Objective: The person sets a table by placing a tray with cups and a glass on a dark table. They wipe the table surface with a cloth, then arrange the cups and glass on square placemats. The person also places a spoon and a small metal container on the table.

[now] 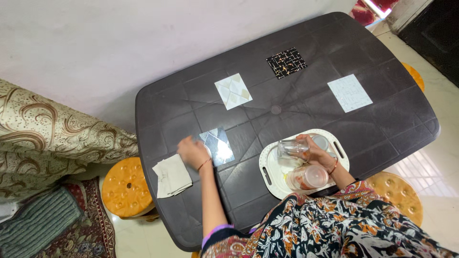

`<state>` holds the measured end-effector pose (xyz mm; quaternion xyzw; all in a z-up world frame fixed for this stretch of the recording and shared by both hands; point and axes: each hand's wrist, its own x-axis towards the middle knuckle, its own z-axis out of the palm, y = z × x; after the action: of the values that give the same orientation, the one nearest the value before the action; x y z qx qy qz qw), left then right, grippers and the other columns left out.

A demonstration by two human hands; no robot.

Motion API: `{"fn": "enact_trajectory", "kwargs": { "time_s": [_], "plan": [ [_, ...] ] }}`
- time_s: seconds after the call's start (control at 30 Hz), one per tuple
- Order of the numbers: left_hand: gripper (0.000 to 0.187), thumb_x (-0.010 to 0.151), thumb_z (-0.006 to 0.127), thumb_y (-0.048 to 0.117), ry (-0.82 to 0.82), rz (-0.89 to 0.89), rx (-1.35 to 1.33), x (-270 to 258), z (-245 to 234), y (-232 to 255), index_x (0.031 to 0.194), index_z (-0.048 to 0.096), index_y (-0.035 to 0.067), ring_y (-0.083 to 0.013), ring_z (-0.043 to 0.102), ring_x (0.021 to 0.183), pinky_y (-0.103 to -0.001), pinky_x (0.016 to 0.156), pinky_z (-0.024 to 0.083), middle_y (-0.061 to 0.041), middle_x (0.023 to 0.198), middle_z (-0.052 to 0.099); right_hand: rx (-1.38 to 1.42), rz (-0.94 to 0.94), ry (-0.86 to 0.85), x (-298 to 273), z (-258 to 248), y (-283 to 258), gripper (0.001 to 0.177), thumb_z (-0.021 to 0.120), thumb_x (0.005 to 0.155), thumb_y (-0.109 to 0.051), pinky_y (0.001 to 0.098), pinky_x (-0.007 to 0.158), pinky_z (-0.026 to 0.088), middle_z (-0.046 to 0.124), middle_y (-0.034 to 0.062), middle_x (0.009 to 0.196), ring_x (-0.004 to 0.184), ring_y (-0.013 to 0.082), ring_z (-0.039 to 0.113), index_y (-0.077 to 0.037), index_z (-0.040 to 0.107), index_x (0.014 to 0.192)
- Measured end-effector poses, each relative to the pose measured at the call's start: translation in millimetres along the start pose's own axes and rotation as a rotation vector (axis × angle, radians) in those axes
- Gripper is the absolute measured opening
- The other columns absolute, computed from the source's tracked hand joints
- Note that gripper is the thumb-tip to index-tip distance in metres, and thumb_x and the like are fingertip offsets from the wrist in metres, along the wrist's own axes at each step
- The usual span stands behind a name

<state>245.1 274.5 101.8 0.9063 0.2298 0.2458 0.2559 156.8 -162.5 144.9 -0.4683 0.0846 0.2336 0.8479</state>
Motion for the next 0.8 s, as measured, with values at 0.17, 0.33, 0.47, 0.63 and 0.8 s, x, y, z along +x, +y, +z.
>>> {"fn": "enact_trajectory", "kwargs": {
  "time_s": [0.17,0.33,0.47,0.63,0.8],
  "plan": [
    [0.058,0.089,0.07,0.035,-0.367,0.318,-0.027,13.0,101.3,81.3,0.141,0.057,0.012,-0.0412,0.04,0.141,-0.051,0.114,0.036,-0.021,0.152,0.044,0.264,-0.052,-0.036,3.8,-4.4,4.6,0.068,0.055,0.069,0.0,0.0507,0.112,0.04,0.052,0.0208,0.131,0.126,0.0379,0.053,-0.007,0.045,0.135],
    [0.085,0.096,0.049,0.066,-0.74,0.307,0.25,33.9,147.4,133.9,0.162,0.022,0.02,-0.0342,0.008,0.156,-0.059,0.123,0.01,-0.02,0.168,0.008,0.381,-0.109,0.022,5.3,-8.6,11.7,0.065,0.056,0.07,0.001,0.0489,0.111,0.039,0.054,0.0213,0.131,0.124,0.0379,0.053,-0.003,0.048,0.134],
    [0.094,0.092,0.044,0.075,-0.817,0.322,0.391,37.4,149.3,150.8,0.163,0.014,0.022,-0.0304,0.001,0.158,-0.059,0.123,0.004,-0.017,0.17,0.001,0.411,-0.136,0.044,3.1,-10.4,18.2,0.065,0.056,0.07,0.001,0.049,0.111,0.039,0.054,0.0207,0.131,0.124,0.0378,0.053,-0.003,0.048,0.134],
    [0.095,0.091,0.047,0.075,-0.827,0.455,0.41,-5.9,130.2,163.7,0.165,0.017,0.023,-0.0331,0.004,0.158,-0.058,0.123,0.004,-0.02,0.171,0.002,0.406,-0.141,0.057,-4.9,-9.3,27.6,0.065,0.056,0.07,0.001,0.0491,0.112,0.039,0.053,0.0199,0.132,0.124,0.0375,0.053,-0.003,0.048,0.135],
    [0.088,0.094,0.043,0.072,-0.774,0.52,0.399,-24.6,127.3,163.6,0.164,0.017,0.025,-0.032,0.006,0.158,-0.059,0.122,0.004,-0.018,0.17,0.004,0.398,-0.151,0.044,-4.0,-7.5,28.8,0.066,0.056,0.07,0.002,0.0492,0.112,0.039,0.053,0.0192,0.132,0.124,0.0373,0.052,-0.003,0.048,0.135]
  ]
}}
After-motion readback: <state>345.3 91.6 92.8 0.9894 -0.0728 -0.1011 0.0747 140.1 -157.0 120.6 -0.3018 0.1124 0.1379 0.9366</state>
